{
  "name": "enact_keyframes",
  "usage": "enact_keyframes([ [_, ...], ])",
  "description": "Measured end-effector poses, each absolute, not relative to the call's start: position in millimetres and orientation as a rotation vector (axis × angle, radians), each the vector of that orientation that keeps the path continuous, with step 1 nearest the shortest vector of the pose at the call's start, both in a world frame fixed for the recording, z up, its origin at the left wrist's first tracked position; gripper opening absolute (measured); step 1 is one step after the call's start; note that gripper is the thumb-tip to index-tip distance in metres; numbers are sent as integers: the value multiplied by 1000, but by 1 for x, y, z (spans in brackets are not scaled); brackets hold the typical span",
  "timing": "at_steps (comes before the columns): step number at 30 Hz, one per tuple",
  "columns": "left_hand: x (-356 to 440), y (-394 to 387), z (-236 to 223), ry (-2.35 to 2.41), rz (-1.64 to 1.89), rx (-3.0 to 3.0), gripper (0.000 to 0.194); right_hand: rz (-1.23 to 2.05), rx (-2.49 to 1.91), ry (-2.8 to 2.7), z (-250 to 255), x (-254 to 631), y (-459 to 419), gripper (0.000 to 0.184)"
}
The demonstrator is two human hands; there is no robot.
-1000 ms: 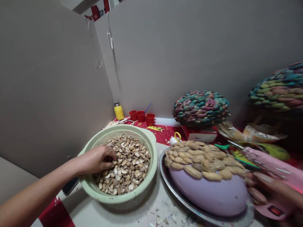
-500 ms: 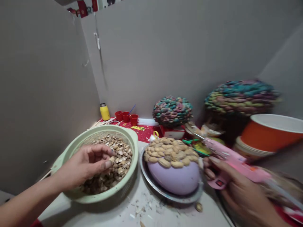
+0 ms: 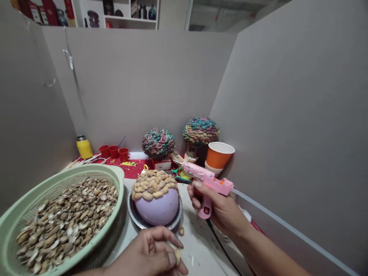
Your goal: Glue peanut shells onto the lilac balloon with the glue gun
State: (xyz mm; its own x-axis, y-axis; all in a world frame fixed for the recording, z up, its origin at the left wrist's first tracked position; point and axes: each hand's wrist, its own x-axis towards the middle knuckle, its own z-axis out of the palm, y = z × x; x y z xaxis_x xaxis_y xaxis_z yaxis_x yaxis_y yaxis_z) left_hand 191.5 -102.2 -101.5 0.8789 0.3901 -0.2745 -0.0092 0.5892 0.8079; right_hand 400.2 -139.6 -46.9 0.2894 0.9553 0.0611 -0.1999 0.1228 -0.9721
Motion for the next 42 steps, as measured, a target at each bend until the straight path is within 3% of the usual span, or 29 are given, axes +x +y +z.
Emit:
enact_keyframes([
  [8, 197, -89, -116, 487, 240, 968, 42, 1033, -1326, -991, -60, 398, -165, 49],
  [18, 182, -83, -87, 532, 262, 870, 22, 1049, -1313, -996, -84, 395, -193, 49],
  [28, 181, -85, -88, 387, 143, 850, 29, 1023, -1237, -1038, -78, 361, -193, 27],
  [35, 179, -88, -98, 343, 108, 901, 22, 1172, -1123, -1081, -92, 344, -190, 20],
  [42, 179, -87, -98, 346, 96, 905, 23, 1046, -1162, -1142, -100, 343, -192, 19],
])
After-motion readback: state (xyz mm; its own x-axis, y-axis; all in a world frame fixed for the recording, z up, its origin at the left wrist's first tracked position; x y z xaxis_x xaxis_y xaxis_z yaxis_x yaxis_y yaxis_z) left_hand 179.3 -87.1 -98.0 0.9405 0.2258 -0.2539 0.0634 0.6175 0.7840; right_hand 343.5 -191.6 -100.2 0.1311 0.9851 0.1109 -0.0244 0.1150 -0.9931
